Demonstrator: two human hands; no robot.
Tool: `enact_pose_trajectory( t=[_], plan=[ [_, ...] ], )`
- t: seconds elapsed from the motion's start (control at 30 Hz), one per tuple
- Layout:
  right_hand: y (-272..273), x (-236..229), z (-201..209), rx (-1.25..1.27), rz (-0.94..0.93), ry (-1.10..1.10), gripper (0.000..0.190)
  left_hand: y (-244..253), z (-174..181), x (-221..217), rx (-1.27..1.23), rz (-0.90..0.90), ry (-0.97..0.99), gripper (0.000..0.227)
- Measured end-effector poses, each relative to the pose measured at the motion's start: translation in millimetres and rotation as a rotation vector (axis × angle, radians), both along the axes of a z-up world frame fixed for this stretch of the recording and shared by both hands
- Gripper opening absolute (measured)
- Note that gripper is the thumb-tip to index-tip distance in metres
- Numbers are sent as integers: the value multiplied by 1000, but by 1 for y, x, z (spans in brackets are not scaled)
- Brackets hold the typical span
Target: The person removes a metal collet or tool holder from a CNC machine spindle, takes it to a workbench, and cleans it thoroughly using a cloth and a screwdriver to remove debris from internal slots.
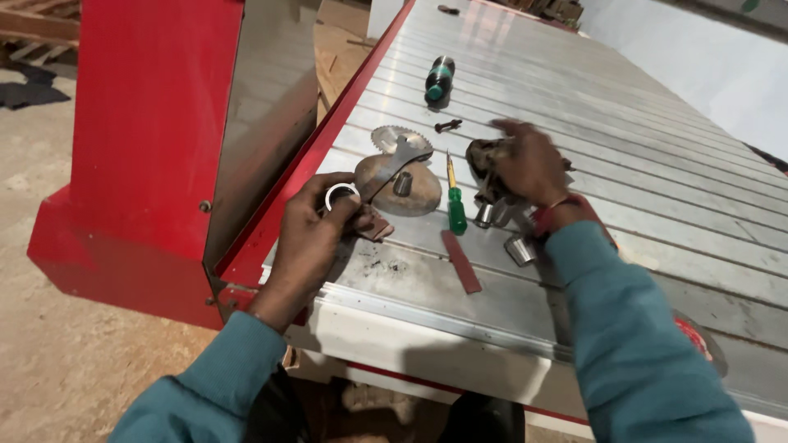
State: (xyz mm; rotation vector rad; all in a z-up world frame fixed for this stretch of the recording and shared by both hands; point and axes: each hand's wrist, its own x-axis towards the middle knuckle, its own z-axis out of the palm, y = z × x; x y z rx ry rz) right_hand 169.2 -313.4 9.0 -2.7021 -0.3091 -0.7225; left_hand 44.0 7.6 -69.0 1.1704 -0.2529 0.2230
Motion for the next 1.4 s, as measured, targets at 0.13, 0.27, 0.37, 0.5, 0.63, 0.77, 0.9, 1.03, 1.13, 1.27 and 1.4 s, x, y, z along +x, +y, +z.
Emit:
enact_pose_trajectory(
  t=[0.13,0.27,0.37,0.5,0.63,0.77,0.9,1.03,1.13,1.27,1.4],
  plan=[
    [-44,36,-15,-155,-198,183,89,-1,1,4,55,-11,95,32],
    [-69,65,-34,-175,-186,241,77,6,22,14,355,130,104,39],
    [-62,64,-33,-138,-216,131,52,19,49,19,861,179,110,54],
    [-57,46,-9,127,-65,-285,28,17,68,19,1139,-2,59,70],
    [-81,36,27,349,280,-534,28,17,68,25,1218,-107,-33,60],
    [-110,13,58,530,424,-514,16,8,60,38,1372,-9,-68,63],
    [-126,-47,64,-89,288,-664,34,-6,53,51,1371,70,-146,74],
    [-126,-68,63,-243,293,-753,36,-16,47,62,1394,108,-106,82],
    [-123,-81,61,-227,245,-725,35,-27,37,78,1369,179,-99,85],
    [-114,-112,61,-108,146,-627,34,-41,34,108,1250,190,-188,81],
    [-106,-155,53,48,16,-447,34,-43,45,105,1252,181,-200,57]
  ],
)
